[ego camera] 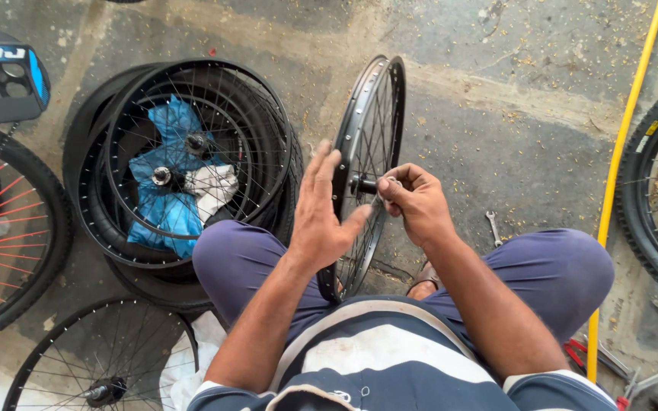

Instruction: The person sits on the ground holding a bicycle wheel across their lap and uses a small spoke wrench to turn spoke nipples around the rim, rotating the wheel as they work. They then lift and reposition the wheel, continuing to turn nipples along the rim.

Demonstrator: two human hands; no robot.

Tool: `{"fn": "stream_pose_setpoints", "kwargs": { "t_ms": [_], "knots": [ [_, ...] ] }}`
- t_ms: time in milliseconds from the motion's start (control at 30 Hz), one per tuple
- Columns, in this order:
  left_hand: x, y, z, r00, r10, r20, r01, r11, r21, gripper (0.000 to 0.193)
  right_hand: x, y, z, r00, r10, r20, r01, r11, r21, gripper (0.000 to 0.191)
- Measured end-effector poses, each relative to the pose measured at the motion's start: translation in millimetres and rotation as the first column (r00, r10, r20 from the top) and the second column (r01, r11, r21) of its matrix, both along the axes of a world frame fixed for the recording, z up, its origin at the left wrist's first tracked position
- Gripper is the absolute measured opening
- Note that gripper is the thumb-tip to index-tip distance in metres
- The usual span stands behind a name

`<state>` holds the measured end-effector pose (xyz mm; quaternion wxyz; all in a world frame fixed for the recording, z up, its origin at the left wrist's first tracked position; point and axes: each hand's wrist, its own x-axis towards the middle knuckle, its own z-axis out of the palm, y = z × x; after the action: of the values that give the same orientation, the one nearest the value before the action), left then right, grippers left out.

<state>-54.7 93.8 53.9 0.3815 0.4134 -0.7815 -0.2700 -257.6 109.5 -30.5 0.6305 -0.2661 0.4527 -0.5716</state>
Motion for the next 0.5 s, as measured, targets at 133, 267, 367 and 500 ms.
{"fn": "stream_pose_setpoints", "kwargs": {
  "t_ms": [133,267,367,500],
  "knots": [
    [2.8,6.3,-5.2,0.998,0.049,0.03,-0.051,0.994,0.094,0.071,-6.0,-1.7,-4.7,0.992,-0.038,0.122,0.02,0.989,0.149,0.023],
    [-0.6,8.7,-9.1,0.998,0.062,0.011,-0.062,0.998,0.028,0.068,-3.9,0.1,0.1,0.94,-0.01,0.341,-0.015,0.997,0.07,0.023],
    [-2.7,11.8,-9.3,0.998,0.054,0.024,-0.054,0.999,0.005,0.066,4.8,2.9,8.1,0.999,-0.006,0.051,0.016,0.982,-0.189,0.024],
    [-5.4,14.3,-8.6,0.998,0.052,0.036,-0.052,0.999,-0.005,0.064,13.7,3.5,19.3,0.527,-0.424,-0.736,-0.163,0.8,-0.578,0.029]
  ]
}}
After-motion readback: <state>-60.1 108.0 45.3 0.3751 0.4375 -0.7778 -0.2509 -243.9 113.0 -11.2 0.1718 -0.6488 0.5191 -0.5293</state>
